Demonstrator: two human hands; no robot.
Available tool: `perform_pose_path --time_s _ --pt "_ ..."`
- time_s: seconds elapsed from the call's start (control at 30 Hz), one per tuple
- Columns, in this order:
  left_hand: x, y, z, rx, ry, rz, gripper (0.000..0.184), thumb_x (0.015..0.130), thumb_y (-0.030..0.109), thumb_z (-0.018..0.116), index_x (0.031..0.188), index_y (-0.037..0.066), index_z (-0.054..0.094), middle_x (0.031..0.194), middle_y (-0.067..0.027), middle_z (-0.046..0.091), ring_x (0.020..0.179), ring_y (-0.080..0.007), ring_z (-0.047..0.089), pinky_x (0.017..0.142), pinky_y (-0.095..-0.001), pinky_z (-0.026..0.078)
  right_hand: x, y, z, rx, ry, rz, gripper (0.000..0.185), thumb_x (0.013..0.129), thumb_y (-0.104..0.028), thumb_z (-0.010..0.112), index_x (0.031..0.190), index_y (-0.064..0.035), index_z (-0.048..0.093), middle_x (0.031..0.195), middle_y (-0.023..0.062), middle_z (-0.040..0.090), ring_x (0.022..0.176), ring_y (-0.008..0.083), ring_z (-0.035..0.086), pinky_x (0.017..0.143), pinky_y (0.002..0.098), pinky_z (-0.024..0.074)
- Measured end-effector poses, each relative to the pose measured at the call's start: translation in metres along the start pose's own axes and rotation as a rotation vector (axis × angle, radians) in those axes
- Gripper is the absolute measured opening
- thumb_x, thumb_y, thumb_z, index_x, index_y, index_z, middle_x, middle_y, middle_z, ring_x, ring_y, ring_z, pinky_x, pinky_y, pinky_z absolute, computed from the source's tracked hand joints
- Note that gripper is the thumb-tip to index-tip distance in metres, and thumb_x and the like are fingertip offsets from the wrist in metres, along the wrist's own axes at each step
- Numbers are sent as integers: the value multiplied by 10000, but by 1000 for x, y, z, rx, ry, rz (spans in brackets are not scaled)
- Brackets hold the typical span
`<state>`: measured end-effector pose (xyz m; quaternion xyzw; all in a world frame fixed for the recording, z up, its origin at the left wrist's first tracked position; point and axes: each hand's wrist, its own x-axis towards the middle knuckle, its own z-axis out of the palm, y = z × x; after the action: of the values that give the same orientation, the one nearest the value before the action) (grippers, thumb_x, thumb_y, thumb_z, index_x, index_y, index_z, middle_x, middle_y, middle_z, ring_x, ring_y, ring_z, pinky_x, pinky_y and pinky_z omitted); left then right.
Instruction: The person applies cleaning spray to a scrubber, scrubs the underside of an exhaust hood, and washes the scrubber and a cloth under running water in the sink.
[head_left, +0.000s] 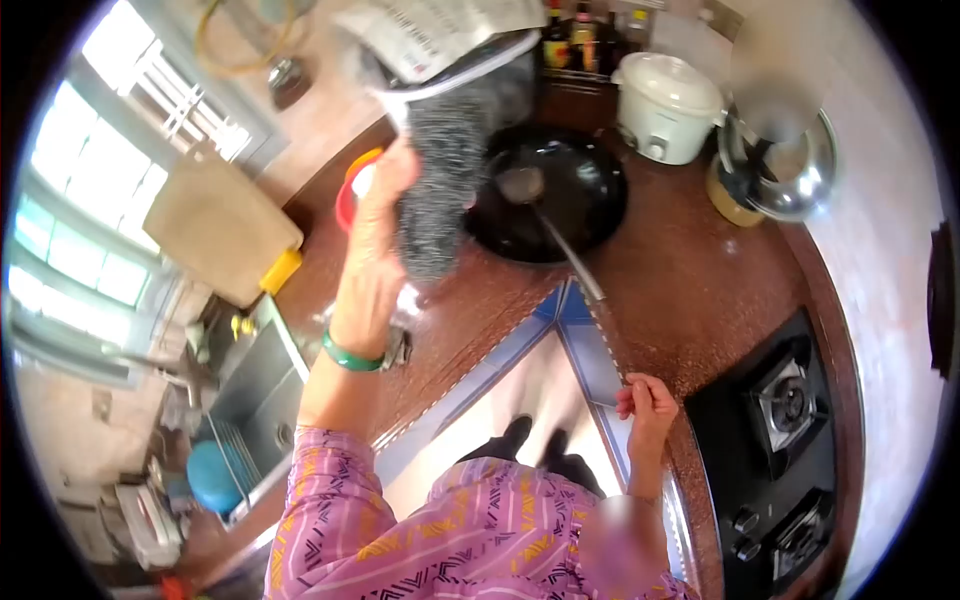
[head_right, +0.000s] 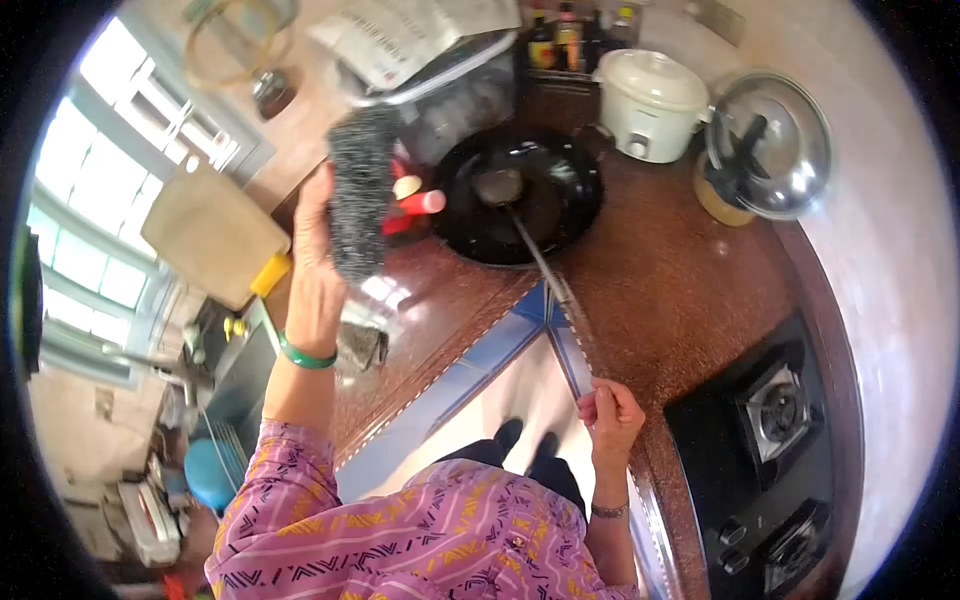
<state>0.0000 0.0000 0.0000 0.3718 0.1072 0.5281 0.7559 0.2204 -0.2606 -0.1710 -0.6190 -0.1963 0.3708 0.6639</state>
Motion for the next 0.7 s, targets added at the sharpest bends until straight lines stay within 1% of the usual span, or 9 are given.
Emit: perform_pose_path --time_s 0.03,0.07,0.1,0.2,0.3,0.37,0.5,0.53,0.7 --pt "-16 -1 9 68 -21 48 396 775 233 640 1066 -7 517 956 -147 608 815 -236 612 709 -346 534 3 -9 -11 -59 -50 -34 155 867 -113 497 900 2 594 644 69 582 497 94 499 446 199 390" --pt "-33 -1 2 -32 96 96 367 787 213 622 1053 -17 515 937 -146 610 782 -227 617 660 -329 544 6 -17 -23 -118 -105 -65 151 866 -109 493 888 4 591 645 65 580 498 92 497 443 196 386" --pt "-41 70 -37 68 185 153 367 797 238 605 1046 -14 513 916 -131 608 732 -211 610 586 -322 538 4 11 52 -31 -181 -67 151 866 -109 493 888 4 591 645 65 580 498 92 497 443 196 386" --pt "-119 89 -90 193 418 337 332 827 279 561 1035 24 518 866 -106 596 618 -182 578 492 -277 487 9 12 58 -104 -291 -28 157 872 -105 482 885 10 589 641 62 572 498 89 491 443 196 378" --pt "-192 118 -122 40 757 386 272 829 305 553 922 50 560 712 -68 582 548 -175 543 496 -294 486 11 13 85 -81 -357 -8 164 874 -110 480 887 13 588 643 62 568 501 90 487 449 195 376" --pt "-247 132 -159 25 738 367 180 813 239 583 909 87 580 801 -58 642 640 -173 629 510 -331 539 4 5 103 -86 -425 -55 167 873 -119 486 888 15 585 648 64 568 505 89 487 455 195 377" --pt "-303 140 -187 3 800 451 166 800 254 597 865 102 584 762 -42 640 596 -168 618 500 -310 520 -12 20 132 -71 -561 2 161 877 -113 479 885 10 583 650 59 573 505 88 490 457 193 378" --pt "-309 140 -188 -56 950 507 163 797 259 600 859 109 583 749 -39 635 576 -164 607 494 -302 507 -20 21 143 -100 -604 -22 160 879 -109 475 883 8 584 646 57 577 498 85 489 452 195 378" --pt "-365 149 -239 -84 1048 576 194 776 268 616 879 107 580 764 -41 629 586 -167 600 502 -304 506 -58 39 198 -183 -727 -3 162 881 -115 478 880 8 584 641 61 580 495 81 486 449 198 382"
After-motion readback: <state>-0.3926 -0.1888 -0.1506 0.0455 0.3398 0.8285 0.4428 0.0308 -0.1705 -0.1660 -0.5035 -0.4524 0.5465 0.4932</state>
